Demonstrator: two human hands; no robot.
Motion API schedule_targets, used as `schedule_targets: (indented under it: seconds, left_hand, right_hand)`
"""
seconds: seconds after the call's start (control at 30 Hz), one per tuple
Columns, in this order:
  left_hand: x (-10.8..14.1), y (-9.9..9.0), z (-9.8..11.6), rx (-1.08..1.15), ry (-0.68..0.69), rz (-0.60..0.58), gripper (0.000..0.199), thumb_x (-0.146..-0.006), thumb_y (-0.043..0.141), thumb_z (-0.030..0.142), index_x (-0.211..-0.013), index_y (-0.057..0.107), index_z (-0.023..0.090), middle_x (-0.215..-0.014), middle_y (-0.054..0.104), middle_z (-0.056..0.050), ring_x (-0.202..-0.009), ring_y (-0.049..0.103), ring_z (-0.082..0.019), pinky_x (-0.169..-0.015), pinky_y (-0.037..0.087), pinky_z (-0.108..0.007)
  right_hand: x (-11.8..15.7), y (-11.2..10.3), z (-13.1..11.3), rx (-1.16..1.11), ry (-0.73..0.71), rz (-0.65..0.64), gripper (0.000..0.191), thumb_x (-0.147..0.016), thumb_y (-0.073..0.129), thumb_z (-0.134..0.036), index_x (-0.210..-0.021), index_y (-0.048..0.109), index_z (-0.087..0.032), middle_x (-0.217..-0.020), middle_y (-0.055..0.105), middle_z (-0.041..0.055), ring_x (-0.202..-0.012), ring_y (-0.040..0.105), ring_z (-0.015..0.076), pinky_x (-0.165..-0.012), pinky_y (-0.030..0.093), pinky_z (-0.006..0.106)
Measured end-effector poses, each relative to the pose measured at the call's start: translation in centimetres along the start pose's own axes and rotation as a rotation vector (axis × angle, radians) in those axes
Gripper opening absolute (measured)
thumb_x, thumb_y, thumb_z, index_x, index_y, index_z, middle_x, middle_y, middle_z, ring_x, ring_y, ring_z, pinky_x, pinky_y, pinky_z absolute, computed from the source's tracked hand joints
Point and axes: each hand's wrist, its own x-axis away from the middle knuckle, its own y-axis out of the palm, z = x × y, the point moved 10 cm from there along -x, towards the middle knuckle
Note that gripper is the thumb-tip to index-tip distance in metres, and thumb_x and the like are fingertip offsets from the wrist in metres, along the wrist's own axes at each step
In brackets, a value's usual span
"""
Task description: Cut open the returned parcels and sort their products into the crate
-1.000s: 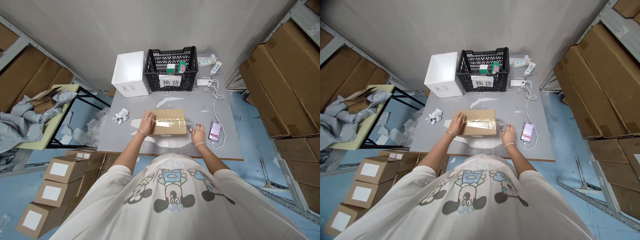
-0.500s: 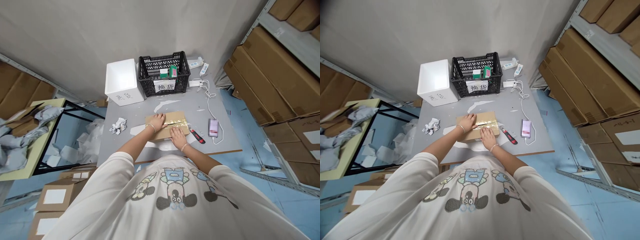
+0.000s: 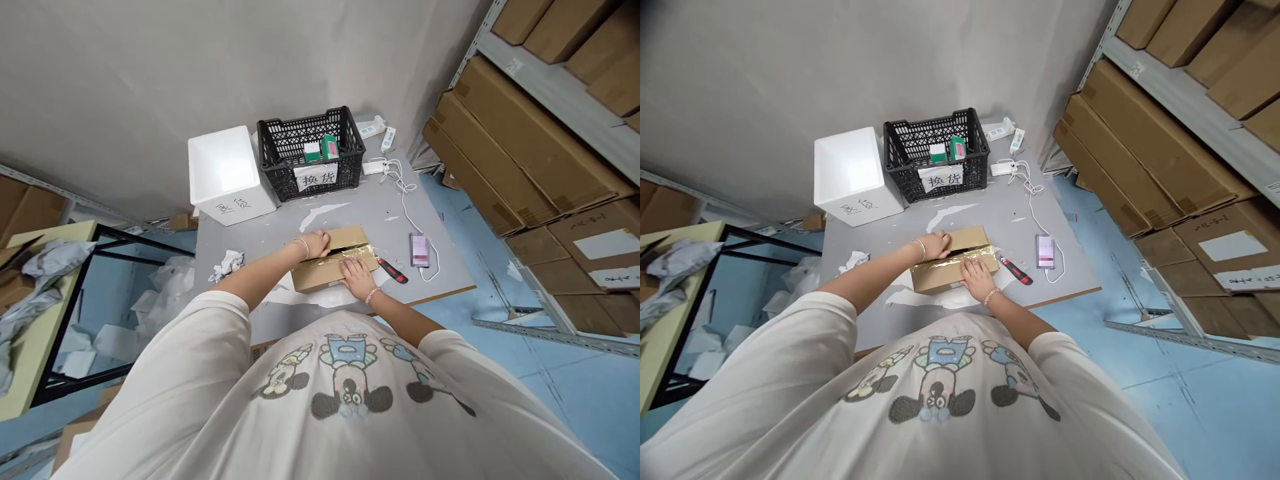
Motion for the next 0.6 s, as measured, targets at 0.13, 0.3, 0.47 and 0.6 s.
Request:
schedule_targets:
  seconds: [0.13,0.3,0.47,0.6]
  left_hand:
    - [-1.0,0.0,-0.6,-0.009,0.023,-0.065,0.053,-0.093,0.041,0.045,-0.129,0.05,0.007,-0.122,0.055,-0.023,-0.101,0.065,-0.034,-0.085,0.048,-0.04]
    - [-1.6,0.1,-1.1,0.005,0.069,-0.113,0.051,-0.093,0.04,0.044,-0.128,0.052,0.009,-0.122,0.056,-0.021,-0.1,0.065,-0.031,-0.086,0.048,-0.037]
    - [-1.8,-0.2,-1.6,0.004,0.099,-0.089,0.049,-0.094,0.038,0.043,-0.125,0.054,0.01,-0.117,0.059,-0.02,-0.095,0.066,-0.029,-0.083,0.048,-0.036]
    - [-1.8,-1.2,-2.1,0.042,0.148,-0.055,0.044,-0.096,0.032,0.039,-0.12,0.057,0.013,-0.11,0.064,-0.016,-0.094,0.066,-0.024,-0.085,0.046,-0.033]
  right_hand:
    - [0.0,0.0,0.1,0.006,-0.008,-0.008,0.06,-0.097,0.042,-0.041,-0.145,0.041,-0.007,-0.145,0.045,0.0214,-0.132,0.037,0.0337,-0.115,0.019,0.049]
    - [0.0,0.1,0.3,-0.003,-0.003,-0.015,0.06,-0.096,0.044,-0.042,-0.146,0.041,-0.008,-0.144,0.046,0.0216,-0.133,0.037,0.0337,-0.114,0.021,0.05]
    - [0.0,0.1,0.5,0.013,-0.011,-0.007,0.06,-0.097,0.042,-0.043,-0.145,0.042,-0.007,-0.144,0.046,0.021,-0.132,0.038,0.034,-0.114,0.019,0.05]
    - [0.3,0.1,0.4,-0.007,-0.016,-0.002,0.058,-0.097,0.042,-0.042,-0.144,0.043,-0.008,-0.145,0.046,0.0202,-0.135,0.035,0.0331,-0.114,0.019,0.05]
